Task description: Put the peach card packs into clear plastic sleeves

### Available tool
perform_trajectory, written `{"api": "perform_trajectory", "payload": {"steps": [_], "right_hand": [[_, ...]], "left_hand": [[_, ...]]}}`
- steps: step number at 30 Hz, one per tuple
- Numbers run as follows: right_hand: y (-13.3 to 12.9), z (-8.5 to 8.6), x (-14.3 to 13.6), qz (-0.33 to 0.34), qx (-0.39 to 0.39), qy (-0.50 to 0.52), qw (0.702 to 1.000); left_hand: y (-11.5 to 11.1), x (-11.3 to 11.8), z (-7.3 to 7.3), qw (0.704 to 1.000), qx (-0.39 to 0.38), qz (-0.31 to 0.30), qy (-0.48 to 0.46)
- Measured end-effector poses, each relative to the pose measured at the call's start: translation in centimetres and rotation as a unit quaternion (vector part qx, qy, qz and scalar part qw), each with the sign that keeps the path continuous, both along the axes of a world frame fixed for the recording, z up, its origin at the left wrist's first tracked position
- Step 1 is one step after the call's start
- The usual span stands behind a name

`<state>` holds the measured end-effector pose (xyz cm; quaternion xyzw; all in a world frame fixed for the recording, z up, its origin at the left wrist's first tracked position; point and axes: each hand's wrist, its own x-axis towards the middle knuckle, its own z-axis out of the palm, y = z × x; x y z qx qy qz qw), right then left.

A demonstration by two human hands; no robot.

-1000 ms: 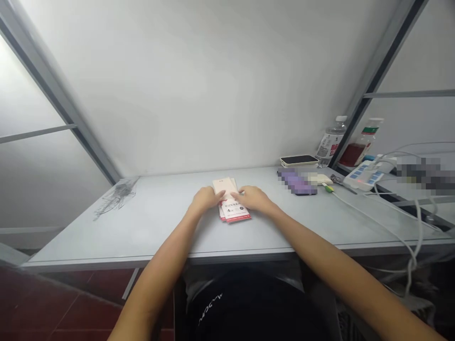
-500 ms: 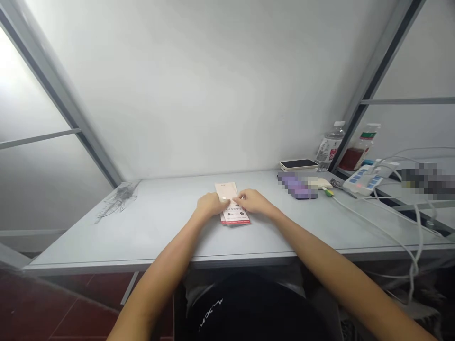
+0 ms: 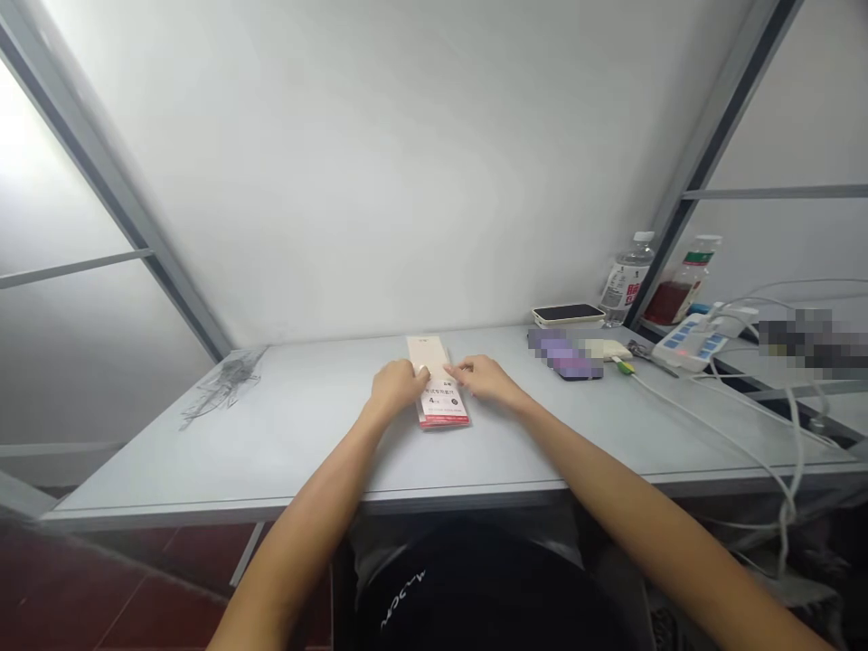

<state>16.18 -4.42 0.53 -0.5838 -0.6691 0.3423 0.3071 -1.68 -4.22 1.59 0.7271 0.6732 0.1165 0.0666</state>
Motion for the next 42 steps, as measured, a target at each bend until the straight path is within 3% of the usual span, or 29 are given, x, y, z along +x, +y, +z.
{"api": "perform_trajectory", "payload": {"steps": [7,12,18,22,31,36,42], "right_hand": [[0.8,-0.1,0.5,0.005,-0.134,0.185,0.973],[0.9,-0.6,0.0,0.047,-0.116,0.263,0.957],[0.5,-0.9,-1.2,0.039,-0.046,0.235,0.97],[0.0,-0.3,-1.2,0.053,-0.035,0.245,0.967],[-0.4,-0.1,-0.7,0.111,-0.054,0.301,0.945],[-0.2,-0.3,-0.4,0.117,-0.033,0.284,0.951],[-0.7,0.7,-0.5,0.11,-0.029,0.278,0.954]], "left_hand": [[0.1,-0.2,0.1,0.997,0.017,-0.021,-0.079],[-0.3,0.2,0.1,0.989,0.011,-0.071,-0.129],[-1.0,0.8,-0.4,0.994,0.072,-0.023,-0.075],[-1.3,1.1,-0.4,0.988,0.102,-0.078,-0.084],[-1.0,0.9,-0.2,0.967,0.059,-0.16,-0.189],[-1.0,0.9,-0.3,0.961,0.045,-0.168,-0.214],[-1.0,1.0,0.1,0.961,0.046,-0.177,-0.209]]}}
